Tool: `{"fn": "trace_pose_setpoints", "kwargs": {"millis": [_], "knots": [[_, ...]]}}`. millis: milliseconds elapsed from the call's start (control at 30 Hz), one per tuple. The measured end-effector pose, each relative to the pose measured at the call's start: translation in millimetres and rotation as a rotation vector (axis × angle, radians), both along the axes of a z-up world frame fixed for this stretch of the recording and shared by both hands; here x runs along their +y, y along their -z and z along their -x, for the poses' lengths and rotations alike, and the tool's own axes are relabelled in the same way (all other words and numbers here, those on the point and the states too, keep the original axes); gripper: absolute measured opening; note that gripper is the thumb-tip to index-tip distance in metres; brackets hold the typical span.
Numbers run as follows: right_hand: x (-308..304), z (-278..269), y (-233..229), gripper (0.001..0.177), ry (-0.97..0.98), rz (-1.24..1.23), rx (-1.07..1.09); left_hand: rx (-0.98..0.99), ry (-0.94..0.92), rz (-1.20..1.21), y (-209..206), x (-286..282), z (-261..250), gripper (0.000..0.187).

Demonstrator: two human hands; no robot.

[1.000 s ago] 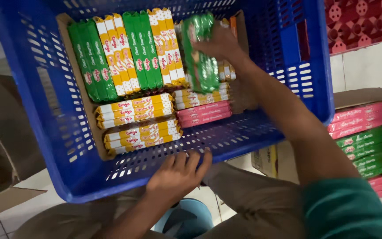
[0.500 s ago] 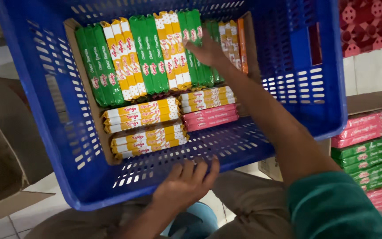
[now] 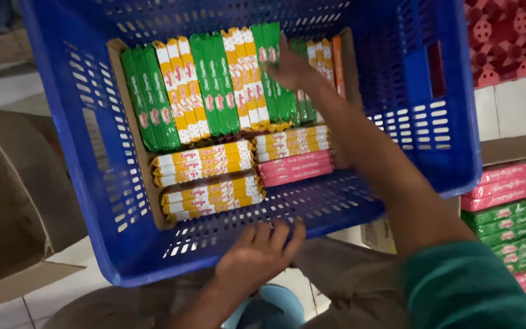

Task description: The person sits on a stool and packs small, colorful boxes of Tang drink mix into a blue plastic crate. They pick up stacks of boxes from cardboard boxes on the floor and arrange them neatly inside the crate.

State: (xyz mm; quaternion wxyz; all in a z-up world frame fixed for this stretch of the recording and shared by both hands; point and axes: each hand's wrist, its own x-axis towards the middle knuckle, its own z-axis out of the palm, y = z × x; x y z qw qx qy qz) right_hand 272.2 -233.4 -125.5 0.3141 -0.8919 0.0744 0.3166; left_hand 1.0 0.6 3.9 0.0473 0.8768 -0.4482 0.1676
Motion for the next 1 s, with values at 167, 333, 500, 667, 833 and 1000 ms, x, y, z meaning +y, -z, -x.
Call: {"fn": "trace_pose_setpoints", "kwargs": {"millis": [167,333,500,667,833,1000], "knots": [[-49.1,-13.7,-16.5,0.074,-0.368,0.237,-0.075,0.054,-0.001,-0.019,5.9,-0.3,4.9,0.025],[-133.3,24.9,-19.9,0.047,-0.591,0.328,-0.535,0.088,-0.021,-0.033,26.7,-5.4,12.0,0.031],[-118.9,122.8,-174.9,0.055,-0.596,0.216,-0.621,0.147,-0.095,-0.16,23.5,-12.8,13.8,0.016],[-113.2,204.6,-272.0,0.05,-0.474,0.32,-0.647,0.131,-0.251,-0.176,50.7,-28.0,22.8,0.022],[-146.7,312.4,-323.8,0.047,-0.24,0.332,-0.642,-0.079,-0.326,-0.15,80.7,-46.1,23.4,0.022],[-207.2,410.4,-321.6,0.045,0.283,0.285,-0.559,0.559,-0.252,-0.401,35.9,-80.6,15.5,0.088]]}}
